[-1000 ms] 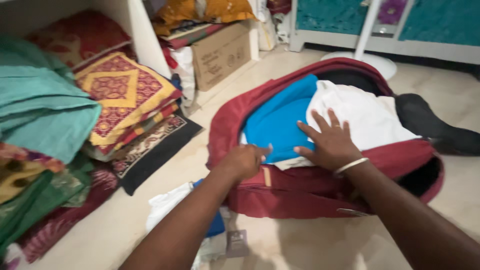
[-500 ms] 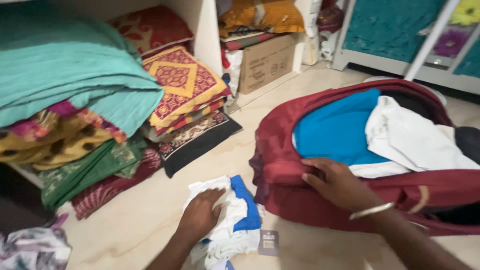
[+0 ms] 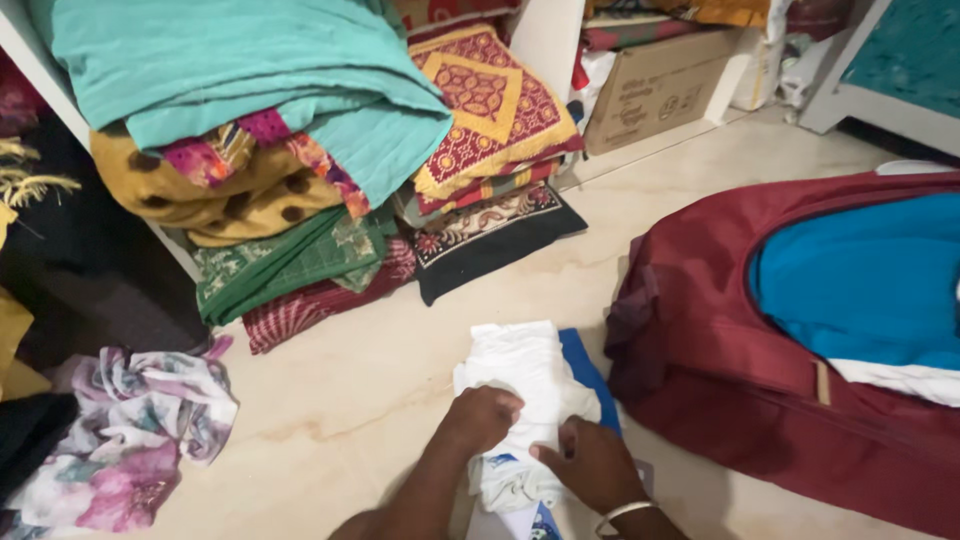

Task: The person folds various pieces of clothing, including white t-shirts and blue shirts, and places them into a red suitcase. The person repeatedly picks up clothes from a pile on the floor, folds them, and arranges them inside the open suitcase.

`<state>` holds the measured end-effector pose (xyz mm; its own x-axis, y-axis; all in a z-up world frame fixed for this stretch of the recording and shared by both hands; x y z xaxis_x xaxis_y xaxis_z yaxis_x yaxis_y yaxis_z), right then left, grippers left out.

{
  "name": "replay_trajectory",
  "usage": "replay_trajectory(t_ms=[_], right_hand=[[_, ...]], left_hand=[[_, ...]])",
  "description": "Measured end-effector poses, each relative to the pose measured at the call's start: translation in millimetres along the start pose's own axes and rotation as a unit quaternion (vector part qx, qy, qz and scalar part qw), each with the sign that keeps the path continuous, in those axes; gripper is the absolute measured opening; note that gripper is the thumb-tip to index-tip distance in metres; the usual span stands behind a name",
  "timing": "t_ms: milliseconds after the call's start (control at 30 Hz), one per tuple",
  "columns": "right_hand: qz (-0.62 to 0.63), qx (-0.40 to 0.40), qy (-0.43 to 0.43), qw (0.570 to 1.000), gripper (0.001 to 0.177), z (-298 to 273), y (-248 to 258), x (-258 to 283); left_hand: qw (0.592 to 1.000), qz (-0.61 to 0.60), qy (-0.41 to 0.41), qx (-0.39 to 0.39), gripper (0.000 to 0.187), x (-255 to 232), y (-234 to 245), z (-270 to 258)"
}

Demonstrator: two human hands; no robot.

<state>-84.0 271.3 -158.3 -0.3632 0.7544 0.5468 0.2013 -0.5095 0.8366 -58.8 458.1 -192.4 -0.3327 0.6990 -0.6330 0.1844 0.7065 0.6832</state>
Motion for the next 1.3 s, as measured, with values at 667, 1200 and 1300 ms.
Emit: replay_trajectory(t_ms=[667, 1200, 1300], right_hand=[[0.204, -0.061, 0.225, 0.951, 0.024, 3, 88, 54], [0.069, -0.087, 0.201, 0.973, 0.021, -40, 285, 172], [0.17, -0.075, 0.182, 0.966, 0.02, -43, 292, 166]], left_hand=[[0.952, -0.159, -0.263, -0.006, 0.05, -121, 74, -119], [0.929, 0.089, -0.358, 0.044, 0.034, -225, 170, -194], [0.933, 0.057, -0.349, 0.074, 0.027, -237, 173, -203]])
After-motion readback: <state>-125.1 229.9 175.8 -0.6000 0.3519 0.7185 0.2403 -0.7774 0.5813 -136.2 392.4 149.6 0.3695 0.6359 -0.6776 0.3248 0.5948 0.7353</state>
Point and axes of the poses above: each hand's wrist, its own z-axis towards the middle knuckle, its own y-axis out of the back of the hand, x = y × z, the point moved 7 cm from there along z, towards the middle knuckle, and after that the axes turned 12 degrees about y, right-handed, at the moved point
